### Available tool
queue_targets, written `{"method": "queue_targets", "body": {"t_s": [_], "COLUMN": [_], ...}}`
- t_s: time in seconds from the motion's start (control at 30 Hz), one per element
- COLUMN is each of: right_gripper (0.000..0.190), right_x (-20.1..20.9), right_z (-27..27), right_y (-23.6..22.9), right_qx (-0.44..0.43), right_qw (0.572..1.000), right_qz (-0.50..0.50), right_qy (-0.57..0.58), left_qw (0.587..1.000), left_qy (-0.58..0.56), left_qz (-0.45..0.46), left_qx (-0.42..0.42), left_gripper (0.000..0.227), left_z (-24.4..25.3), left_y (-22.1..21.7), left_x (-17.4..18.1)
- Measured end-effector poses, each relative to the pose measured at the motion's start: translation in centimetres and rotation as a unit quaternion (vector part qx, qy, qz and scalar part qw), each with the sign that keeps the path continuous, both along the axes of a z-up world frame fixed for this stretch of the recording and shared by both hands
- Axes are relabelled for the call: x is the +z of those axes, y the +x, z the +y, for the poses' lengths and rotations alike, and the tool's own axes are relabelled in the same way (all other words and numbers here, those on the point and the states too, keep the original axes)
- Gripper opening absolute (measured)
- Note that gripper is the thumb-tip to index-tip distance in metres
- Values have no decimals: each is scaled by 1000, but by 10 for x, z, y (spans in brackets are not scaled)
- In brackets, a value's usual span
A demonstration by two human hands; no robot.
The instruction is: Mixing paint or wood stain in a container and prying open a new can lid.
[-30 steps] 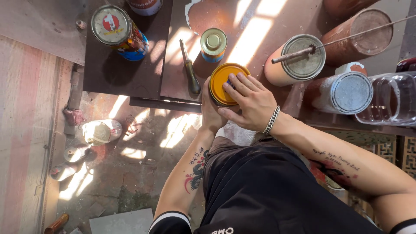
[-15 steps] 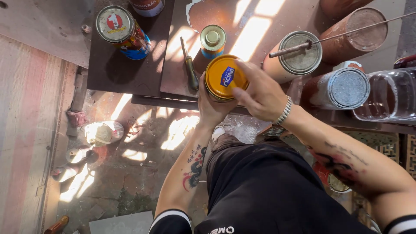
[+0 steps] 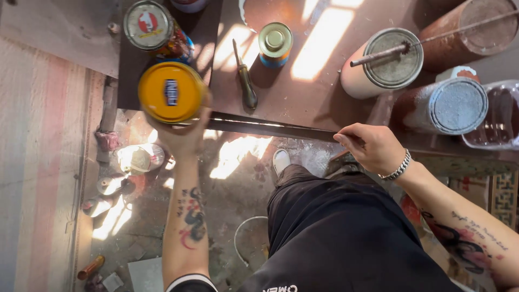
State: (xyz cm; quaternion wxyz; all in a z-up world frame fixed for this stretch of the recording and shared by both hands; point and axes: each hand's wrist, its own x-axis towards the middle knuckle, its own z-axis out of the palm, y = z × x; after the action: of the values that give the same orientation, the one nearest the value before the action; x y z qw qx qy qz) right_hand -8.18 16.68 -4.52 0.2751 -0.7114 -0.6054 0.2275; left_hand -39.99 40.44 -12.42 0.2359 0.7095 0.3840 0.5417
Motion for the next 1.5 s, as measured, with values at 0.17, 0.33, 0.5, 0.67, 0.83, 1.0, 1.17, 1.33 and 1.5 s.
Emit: {"method": "queue_targets", "body": {"t_s": [0.17,0.33,0.5,0.67,0.83,1.0,1.17,1.33,1.5], "right_gripper": [23,25,39,29,31,25,26,21,45], "right_x": [2,45,85,45,0,3,88,128,113], "right_z": [4,17,38,40,57,65,18,-80,-203], "right_y": [15,40,116,208,241,235,233,307,409], "right_qx": [-32,-151,-356,-450,-470,-465,-410,-321,-196], "right_qw": [997,988,925,823,754,742,808,912,976], "right_qz": [-67,-10,98,321,431,472,419,254,87], "right_qy": [-15,-32,-87,-130,-161,-106,-47,-30,-32], "left_qw": [987,993,994,969,953,975,984,975,965], "left_qy": [-143,-94,-96,-227,-261,-218,-180,-219,-223], "left_qz": [14,-50,-60,22,29,-25,14,1,32], "left_qx": [76,44,8,90,150,23,-9,-42,-133], "left_gripper": [114,108,113,112,64,53,39,35,30], "left_z": [38,61,58,12,-64,-107,-129,-153,-174], "left_y": [-41,-31,-31,-32,-8,25,62,124,177], "left_x": [-75,-94,-94,-76,-26,5,27,44,51]}}
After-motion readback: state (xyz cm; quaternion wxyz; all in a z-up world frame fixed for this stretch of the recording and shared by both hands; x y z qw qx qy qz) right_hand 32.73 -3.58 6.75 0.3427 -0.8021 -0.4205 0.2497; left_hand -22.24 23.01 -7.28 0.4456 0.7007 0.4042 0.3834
